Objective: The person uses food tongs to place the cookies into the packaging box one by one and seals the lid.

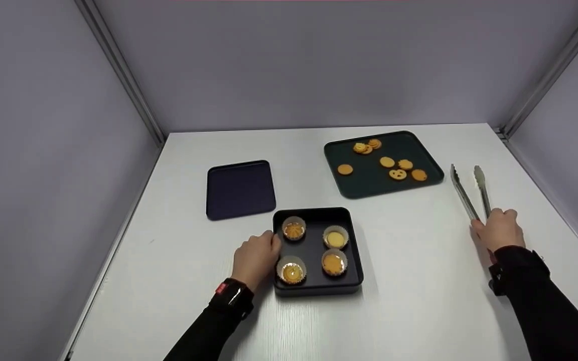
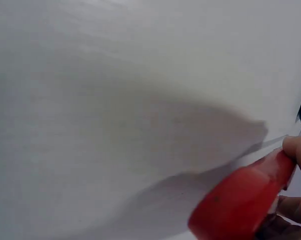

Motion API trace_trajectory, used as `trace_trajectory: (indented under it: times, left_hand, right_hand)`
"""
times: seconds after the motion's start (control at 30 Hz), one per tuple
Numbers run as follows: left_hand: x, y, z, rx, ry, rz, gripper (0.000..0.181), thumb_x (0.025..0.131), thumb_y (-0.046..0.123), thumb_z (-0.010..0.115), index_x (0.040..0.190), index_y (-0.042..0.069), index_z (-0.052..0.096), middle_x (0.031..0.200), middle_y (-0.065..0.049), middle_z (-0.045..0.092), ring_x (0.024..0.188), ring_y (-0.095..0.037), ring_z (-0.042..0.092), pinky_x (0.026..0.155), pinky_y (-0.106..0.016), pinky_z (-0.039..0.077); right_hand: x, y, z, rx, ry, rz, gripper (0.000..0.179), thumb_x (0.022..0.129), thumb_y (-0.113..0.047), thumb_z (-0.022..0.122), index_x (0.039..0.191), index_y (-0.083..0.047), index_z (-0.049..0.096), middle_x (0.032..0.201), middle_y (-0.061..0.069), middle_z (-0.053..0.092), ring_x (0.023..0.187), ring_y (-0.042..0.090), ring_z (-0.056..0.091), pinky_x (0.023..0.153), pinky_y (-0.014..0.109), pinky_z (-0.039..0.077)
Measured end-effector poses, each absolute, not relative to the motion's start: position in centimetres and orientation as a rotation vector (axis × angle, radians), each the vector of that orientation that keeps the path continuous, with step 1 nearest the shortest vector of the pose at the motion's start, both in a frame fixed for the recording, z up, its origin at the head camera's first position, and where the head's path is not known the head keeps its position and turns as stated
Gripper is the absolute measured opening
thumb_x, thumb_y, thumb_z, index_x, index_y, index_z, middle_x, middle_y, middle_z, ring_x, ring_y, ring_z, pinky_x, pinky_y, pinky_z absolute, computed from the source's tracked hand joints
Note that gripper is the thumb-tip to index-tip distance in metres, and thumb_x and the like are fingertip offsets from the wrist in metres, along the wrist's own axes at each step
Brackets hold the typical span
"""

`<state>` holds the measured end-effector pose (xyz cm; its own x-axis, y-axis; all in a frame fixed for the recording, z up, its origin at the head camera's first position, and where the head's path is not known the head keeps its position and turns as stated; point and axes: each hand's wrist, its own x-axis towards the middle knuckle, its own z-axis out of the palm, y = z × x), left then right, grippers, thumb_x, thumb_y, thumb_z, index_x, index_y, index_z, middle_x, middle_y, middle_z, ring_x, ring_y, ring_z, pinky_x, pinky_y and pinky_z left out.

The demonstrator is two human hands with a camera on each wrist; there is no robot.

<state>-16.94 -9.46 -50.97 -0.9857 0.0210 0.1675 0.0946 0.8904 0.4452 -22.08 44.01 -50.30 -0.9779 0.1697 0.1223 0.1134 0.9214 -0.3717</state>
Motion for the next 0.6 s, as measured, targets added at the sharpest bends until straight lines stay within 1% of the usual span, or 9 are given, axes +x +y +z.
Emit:
trace_trajectory:
  times: [0.27,0.4,0.5,0.6]
  left_hand:
    - [-16.89,-9.47,-50.89,-0.108,-2.892,-0.693,0.034,0.103,0.028,0.052,0.073,0.012,0.052,0.070,-0.020,0.066,0.062,-0.043,0.067,0.052,-0.056,0.048]
    - [-16.94,-9.45,-50.89,-0.106,-2.890,-0.697,0.034,0.103,0.028,0.053,0.073,0.011,0.054,0.070,-0.020,0.067,0.064,-0.043,0.068,0.052,-0.056,0.048]
    - [-16.97,-9.46,-50.91,-0.102,-2.891,-0.698,0.034,0.103,0.028,0.053,0.074,0.011,0.055,0.071,-0.020,0.067,0.064,-0.044,0.068,0.053,-0.056,0.049]
    - [-16.97,-9.47,-50.93,-0.100,-2.891,-0.695,0.034,0.103,0.028,0.053,0.074,0.011,0.056,0.071,-0.020,0.067,0.064,-0.044,0.068,0.053,-0.057,0.049]
  right_hand:
    - [-21.87,44.04,-50.51,-0.189,-2.953,0.570,0.043,0.095,-0.019,0.059,0.089,0.021,0.046,0.087,0.038,0.041,0.057,0.043,0.053,0.049,0.050,0.045]
    - [-21.86,43.97,-50.41,-0.196,-2.963,0.576,0.044,0.096,-0.019,0.059,0.090,0.023,0.046,0.087,0.037,0.040,0.057,0.041,0.053,0.049,0.048,0.045]
    - [-21.82,43.91,-50.27,-0.197,-2.976,0.566,0.048,0.096,-0.021,0.060,0.090,0.024,0.048,0.087,0.036,0.040,0.057,0.040,0.052,0.049,0.048,0.045]
    - [-21.71,43.83,-50.12,-0.203,-2.997,0.536,0.053,0.096,-0.027,0.061,0.090,0.023,0.049,0.086,0.036,0.040,0.060,0.046,0.053,0.050,0.050,0.044]
